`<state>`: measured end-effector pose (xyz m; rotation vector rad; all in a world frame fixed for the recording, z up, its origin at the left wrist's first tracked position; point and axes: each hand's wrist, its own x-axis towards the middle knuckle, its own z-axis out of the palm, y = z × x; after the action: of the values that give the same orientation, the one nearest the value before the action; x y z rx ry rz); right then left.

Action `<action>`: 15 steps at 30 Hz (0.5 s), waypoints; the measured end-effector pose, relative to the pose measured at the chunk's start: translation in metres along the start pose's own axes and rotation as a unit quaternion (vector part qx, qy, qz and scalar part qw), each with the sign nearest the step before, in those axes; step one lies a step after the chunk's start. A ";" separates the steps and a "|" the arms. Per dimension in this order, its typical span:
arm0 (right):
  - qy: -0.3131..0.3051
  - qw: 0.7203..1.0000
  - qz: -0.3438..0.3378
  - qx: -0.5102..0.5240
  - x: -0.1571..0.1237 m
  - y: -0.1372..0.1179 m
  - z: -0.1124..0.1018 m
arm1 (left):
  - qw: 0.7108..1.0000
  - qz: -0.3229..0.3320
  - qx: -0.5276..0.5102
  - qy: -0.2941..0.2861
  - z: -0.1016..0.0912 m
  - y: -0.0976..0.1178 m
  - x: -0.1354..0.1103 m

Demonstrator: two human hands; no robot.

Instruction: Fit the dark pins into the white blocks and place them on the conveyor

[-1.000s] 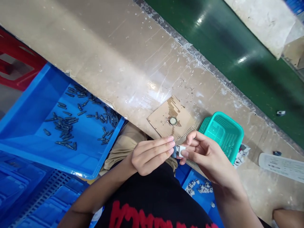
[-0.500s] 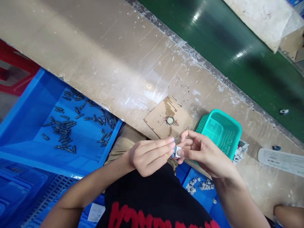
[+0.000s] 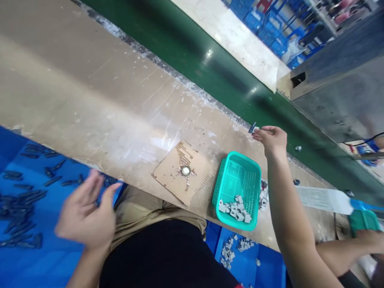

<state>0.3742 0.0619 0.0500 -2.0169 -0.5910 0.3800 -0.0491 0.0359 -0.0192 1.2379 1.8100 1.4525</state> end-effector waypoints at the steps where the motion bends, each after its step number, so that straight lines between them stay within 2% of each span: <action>1: 0.013 1.000 0.003 -0.002 0.023 0.006 -0.004 | 0.998 -0.052 -0.009 0.031 -0.007 -0.009 0.007; 3: 0.044 0.999 0.004 -0.005 0.056 0.017 -0.009 | 0.996 -0.063 0.024 0.053 -0.019 -0.033 0.022; 5: 0.071 0.997 0.002 -0.005 0.070 0.024 -0.013 | 0.987 -0.025 0.158 -0.015 -0.029 -0.063 0.034; 7: 0.069 0.998 -0.007 -0.003 0.066 0.026 -0.018 | 0.957 0.015 0.268 -0.113 -0.033 -0.094 0.043; 8: 0.052 0.999 -0.012 -0.002 0.058 0.025 -0.022 | 0.940 0.002 0.296 -0.167 -0.033 -0.108 0.045; 10: -0.002 1.000 -0.028 -0.004 0.034 0.021 -0.032 | 0.912 -0.069 0.297 -0.275 -0.031 -0.128 0.045; 12: -0.062 0.997 -0.043 -0.018 0.001 0.015 -0.045 | 0.884 -0.136 0.277 -0.351 -0.028 -0.138 0.041; 14: -0.149 0.986 -0.051 -0.049 -0.036 0.011 -0.058 | 0.873 -0.144 0.269 -0.380 -0.025 -0.139 0.036; 15: -0.212 0.973 -0.052 -0.075 -0.055 0.011 -0.063 | 0.876 -0.133 0.275 -0.373 -0.024 -0.138 0.034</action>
<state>0.3617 -0.0189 0.0728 -2.0474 -1.0113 0.7311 -0.1307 0.0521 -0.1367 1.4556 1.7499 0.2047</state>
